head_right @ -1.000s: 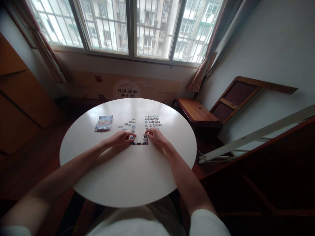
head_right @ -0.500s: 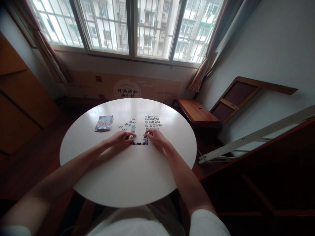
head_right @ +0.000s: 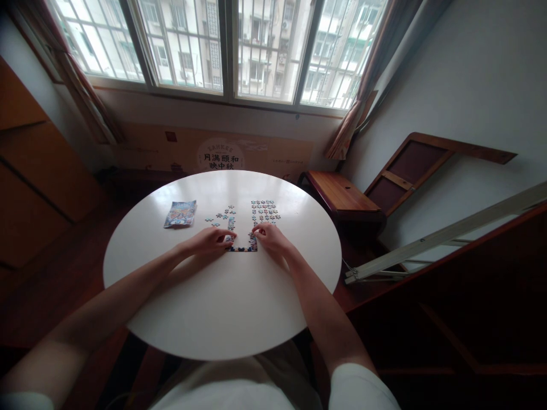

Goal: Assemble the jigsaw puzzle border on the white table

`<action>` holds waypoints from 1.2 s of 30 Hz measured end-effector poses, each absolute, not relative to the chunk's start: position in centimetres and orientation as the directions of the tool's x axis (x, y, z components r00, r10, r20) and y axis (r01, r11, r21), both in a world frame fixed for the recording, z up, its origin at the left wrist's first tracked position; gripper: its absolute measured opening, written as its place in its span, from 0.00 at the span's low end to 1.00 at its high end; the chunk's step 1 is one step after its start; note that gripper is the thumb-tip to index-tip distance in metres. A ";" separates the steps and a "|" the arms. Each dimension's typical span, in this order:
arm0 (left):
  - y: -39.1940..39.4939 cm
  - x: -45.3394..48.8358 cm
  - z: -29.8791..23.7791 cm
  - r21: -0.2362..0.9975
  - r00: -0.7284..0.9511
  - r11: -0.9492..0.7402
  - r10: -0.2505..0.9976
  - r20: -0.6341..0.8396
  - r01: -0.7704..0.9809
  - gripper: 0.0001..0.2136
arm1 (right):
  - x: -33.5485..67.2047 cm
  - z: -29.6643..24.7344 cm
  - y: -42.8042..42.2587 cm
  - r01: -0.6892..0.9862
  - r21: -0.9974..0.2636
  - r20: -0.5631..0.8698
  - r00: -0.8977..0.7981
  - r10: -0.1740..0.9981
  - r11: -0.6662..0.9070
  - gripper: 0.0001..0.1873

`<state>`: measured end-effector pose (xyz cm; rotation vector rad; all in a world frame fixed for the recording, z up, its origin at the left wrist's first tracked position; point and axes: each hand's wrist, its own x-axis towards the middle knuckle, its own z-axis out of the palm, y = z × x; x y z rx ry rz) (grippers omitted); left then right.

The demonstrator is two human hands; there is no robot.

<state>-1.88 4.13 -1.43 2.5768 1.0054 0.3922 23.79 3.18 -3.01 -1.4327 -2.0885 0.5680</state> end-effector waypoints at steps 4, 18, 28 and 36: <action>4.2 -2.0 -1.6 0.420 0.715 -0.691 0.688 0.129 0.588 0.19 | 23.7 -2.7 3.0 0.724 -0.605 0.176 -0.284 0.943 0.331 0.13; 4.3 -2.0 -1.7 0.413 0.714 -0.684 0.692 0.107 0.601 0.19 | 23.8 -2.9 3.1 0.719 -0.611 0.174 -0.287 0.942 0.332 0.14; 4.3 -2.0 -1.7 0.401 0.703 -0.675 0.704 0.100 0.619 0.19 | 23.7 -2.7 3.0 0.718 -0.611 0.179 -0.286 0.941 0.334 0.13; 4.1 -1.9 -1.4 0.405 0.704 -0.677 0.703 0.107 0.615 0.19 | 23.7 -2.5 2.8 0.715 -0.612 0.177 -0.291 0.940 0.337 0.13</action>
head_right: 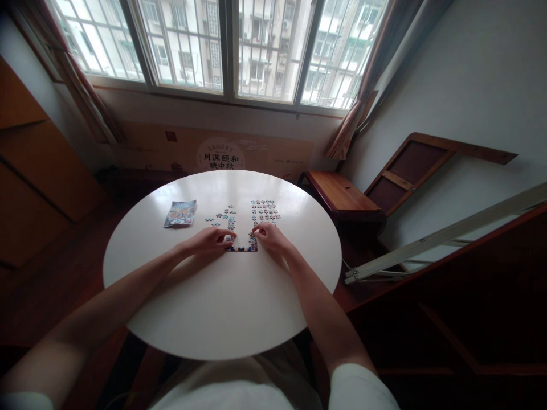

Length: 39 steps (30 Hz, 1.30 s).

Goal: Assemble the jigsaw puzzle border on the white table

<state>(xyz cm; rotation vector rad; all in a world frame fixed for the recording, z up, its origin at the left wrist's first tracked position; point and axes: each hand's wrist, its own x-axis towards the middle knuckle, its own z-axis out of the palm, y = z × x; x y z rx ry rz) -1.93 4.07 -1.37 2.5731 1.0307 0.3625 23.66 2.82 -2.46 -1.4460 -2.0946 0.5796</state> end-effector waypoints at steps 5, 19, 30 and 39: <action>4.2 -2.0 -1.5 0.411 0.708 -0.682 0.697 0.114 0.605 0.19 | 23.7 -2.6 2.9 0.722 -0.603 0.179 -0.293 0.939 0.339 0.14; 4.2 -2.0 -1.7 0.413 0.707 -0.680 0.698 0.113 0.606 0.19 | 23.8 -2.9 3.1 0.716 -0.608 0.182 -0.293 0.938 0.342 0.14; 4.3 -2.1 -1.6 0.413 0.715 -0.687 0.690 0.111 0.598 0.19 | 23.9 -3.3 3.3 0.713 -0.606 0.192 -0.300 0.934 0.354 0.14; 4.3 -2.1 -1.8 0.417 0.709 -0.684 0.694 0.121 0.599 0.19 | 23.9 -2.9 3.2 0.714 -0.611 0.178 -0.298 0.938 0.343 0.13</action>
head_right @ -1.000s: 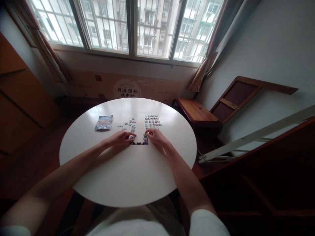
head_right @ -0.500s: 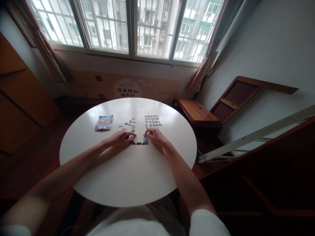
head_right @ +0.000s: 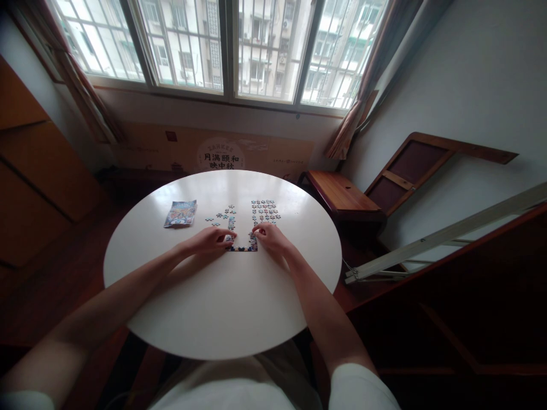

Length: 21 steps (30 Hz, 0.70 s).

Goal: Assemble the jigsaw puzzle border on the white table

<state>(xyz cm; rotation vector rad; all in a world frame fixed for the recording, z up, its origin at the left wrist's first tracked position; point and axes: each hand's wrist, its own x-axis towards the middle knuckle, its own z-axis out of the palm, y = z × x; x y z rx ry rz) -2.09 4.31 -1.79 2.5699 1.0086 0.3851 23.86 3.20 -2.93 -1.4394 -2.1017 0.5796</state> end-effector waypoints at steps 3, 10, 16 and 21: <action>4.3 -2.1 -1.8 0.419 0.709 -0.684 0.694 0.123 0.597 0.20 | 23.8 -2.8 3.1 0.714 -0.611 0.181 -0.295 0.938 0.342 0.13; 4.4 -2.1 -1.8 0.414 0.715 -0.688 0.689 0.116 0.596 0.20 | 23.8 -3.0 3.2 0.718 -0.602 0.189 -0.295 0.937 0.348 0.14; 4.3 -2.1 -1.8 0.416 0.717 -0.690 0.687 0.120 0.592 0.19 | 23.9 -3.0 3.2 0.716 -0.606 0.182 -0.298 0.937 0.345 0.14; 4.2 -2.0 -1.6 0.418 0.714 -0.687 0.690 0.119 0.594 0.19 | 23.9 -3.0 3.2 0.715 -0.609 0.182 -0.296 0.938 0.344 0.14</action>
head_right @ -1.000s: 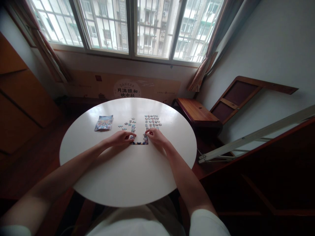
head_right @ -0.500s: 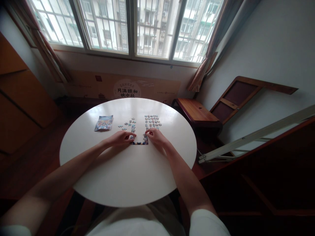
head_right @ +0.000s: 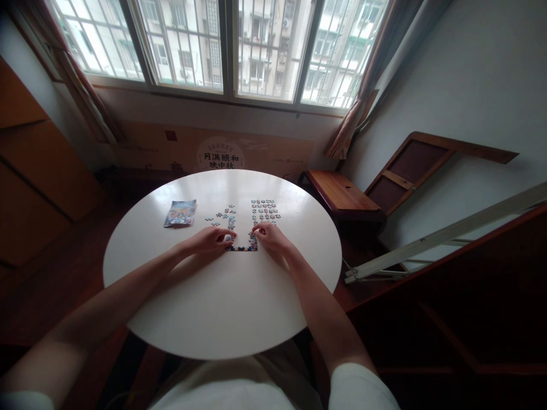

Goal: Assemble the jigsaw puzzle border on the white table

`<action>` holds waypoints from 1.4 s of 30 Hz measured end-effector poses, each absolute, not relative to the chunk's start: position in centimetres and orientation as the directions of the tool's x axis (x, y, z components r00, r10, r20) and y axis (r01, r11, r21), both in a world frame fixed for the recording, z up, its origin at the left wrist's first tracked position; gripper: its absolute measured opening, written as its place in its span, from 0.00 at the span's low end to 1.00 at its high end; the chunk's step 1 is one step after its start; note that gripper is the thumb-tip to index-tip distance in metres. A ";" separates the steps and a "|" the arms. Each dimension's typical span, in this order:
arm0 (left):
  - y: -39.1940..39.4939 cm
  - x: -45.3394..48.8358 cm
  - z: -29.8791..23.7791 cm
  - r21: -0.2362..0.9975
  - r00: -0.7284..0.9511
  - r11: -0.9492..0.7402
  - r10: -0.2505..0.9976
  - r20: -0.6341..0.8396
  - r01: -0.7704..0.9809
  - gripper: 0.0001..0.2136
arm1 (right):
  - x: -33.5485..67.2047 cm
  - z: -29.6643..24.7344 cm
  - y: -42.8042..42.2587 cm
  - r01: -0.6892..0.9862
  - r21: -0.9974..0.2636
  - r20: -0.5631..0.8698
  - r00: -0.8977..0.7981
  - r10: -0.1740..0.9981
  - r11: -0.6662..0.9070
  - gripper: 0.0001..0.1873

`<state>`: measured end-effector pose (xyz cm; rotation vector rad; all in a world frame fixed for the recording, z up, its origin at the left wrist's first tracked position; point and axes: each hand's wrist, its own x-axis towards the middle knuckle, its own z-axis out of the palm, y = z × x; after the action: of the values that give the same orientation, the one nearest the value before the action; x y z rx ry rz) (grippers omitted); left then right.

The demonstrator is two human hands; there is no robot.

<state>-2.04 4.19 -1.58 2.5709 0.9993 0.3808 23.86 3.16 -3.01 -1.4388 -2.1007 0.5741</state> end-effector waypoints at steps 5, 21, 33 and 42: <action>4.3 -2.1 -1.8 0.424 0.717 -0.692 0.685 0.130 0.584 0.19 | 23.8 -3.1 3.2 0.710 -0.612 0.188 -0.298 0.936 0.349 0.14; 4.2 -2.0 -1.6 0.420 0.719 -0.690 0.685 0.117 0.589 0.19 | 24.0 -3.3 3.3 0.715 -0.608 0.187 -0.296 0.937 0.347 0.13; 4.3 -2.0 -1.8 0.420 0.718 -0.691 0.686 0.123 0.588 0.19 | 23.9 -2.9 3.1 0.716 -0.607 0.182 -0.295 0.938 0.344 0.13; 4.4 -2.2 -2.0 0.425 0.719 -0.692 0.683 0.125 0.584 0.19 | 24.0 -3.0 3.2 0.716 -0.607 0.175 -0.304 0.936 0.346 0.14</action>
<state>-2.20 4.40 -1.95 2.5685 0.9836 0.3894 24.02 3.17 -3.00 -1.4382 -2.1111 0.5792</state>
